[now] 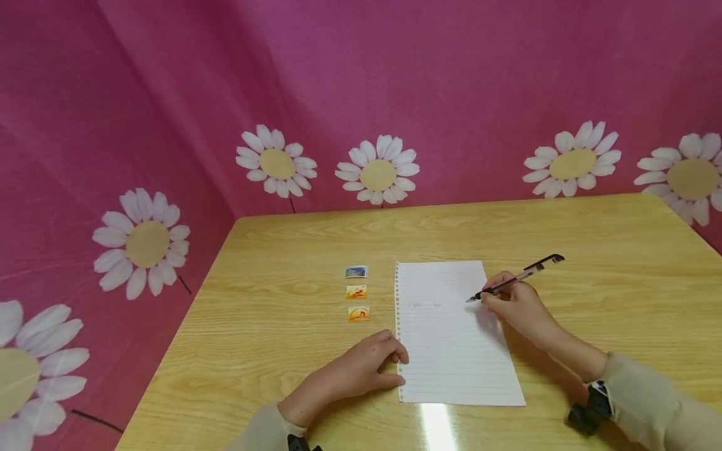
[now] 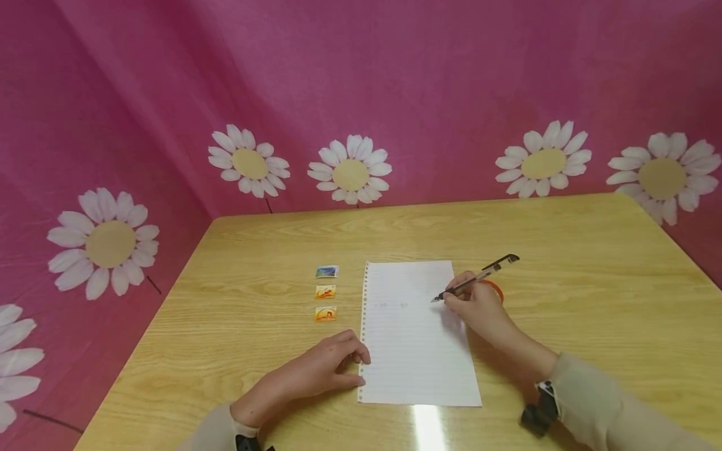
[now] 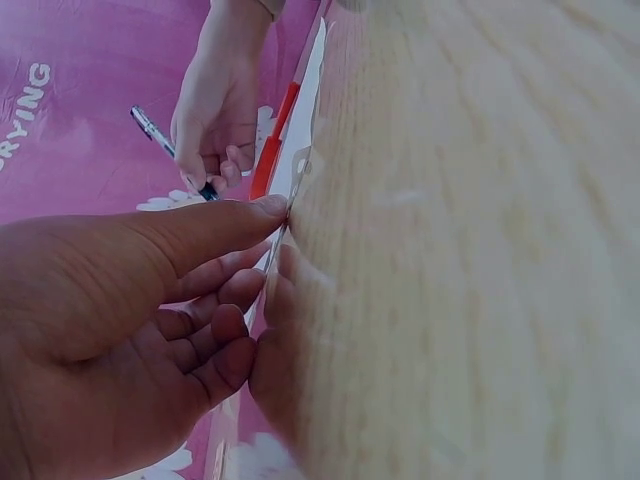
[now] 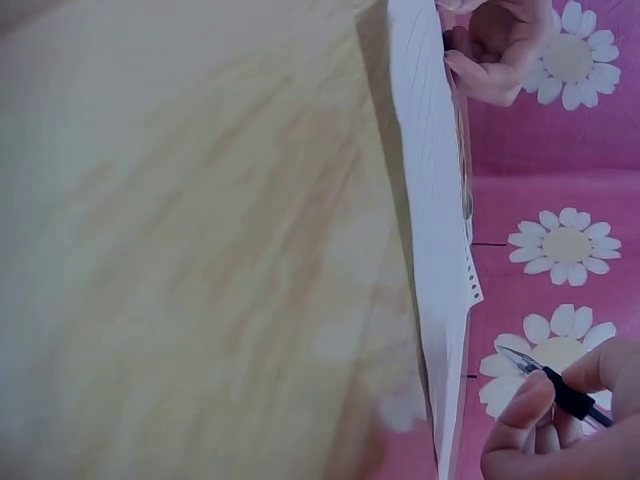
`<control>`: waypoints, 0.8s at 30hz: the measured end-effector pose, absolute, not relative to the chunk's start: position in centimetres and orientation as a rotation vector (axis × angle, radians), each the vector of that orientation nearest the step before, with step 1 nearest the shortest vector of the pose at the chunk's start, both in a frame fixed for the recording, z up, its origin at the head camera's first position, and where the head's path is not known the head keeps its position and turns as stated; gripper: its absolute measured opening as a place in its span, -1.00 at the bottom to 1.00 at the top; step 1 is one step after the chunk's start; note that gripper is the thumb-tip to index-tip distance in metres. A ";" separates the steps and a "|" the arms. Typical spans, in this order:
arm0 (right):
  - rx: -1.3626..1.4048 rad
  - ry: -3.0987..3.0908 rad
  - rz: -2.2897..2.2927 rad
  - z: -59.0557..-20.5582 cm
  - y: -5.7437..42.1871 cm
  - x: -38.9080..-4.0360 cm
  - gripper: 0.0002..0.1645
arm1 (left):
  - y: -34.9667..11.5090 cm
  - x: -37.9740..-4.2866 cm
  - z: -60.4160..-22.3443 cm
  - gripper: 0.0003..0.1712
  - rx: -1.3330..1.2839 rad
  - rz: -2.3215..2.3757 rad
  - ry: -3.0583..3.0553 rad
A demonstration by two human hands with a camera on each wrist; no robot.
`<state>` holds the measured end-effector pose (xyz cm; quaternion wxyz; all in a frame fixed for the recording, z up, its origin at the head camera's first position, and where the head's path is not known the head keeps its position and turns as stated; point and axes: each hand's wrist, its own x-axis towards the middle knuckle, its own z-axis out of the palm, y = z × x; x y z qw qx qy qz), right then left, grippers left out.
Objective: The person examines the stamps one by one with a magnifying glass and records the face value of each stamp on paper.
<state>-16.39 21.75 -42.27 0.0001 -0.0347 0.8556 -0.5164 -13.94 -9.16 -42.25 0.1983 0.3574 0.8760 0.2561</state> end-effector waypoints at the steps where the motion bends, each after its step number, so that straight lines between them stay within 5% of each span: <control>1: -0.107 2.697 -1.610 -42.3 21.6 -16.4 -0.81 | -9.1 -13.9 -42.3 -0.76 1.005 0.715 2.452; 24: -0.224 2.750 -1.535 -43.6 20.8 -17.3 -0.84 | -9.3 -13.8 -42.3 -0.75 0.994 0.708 2.455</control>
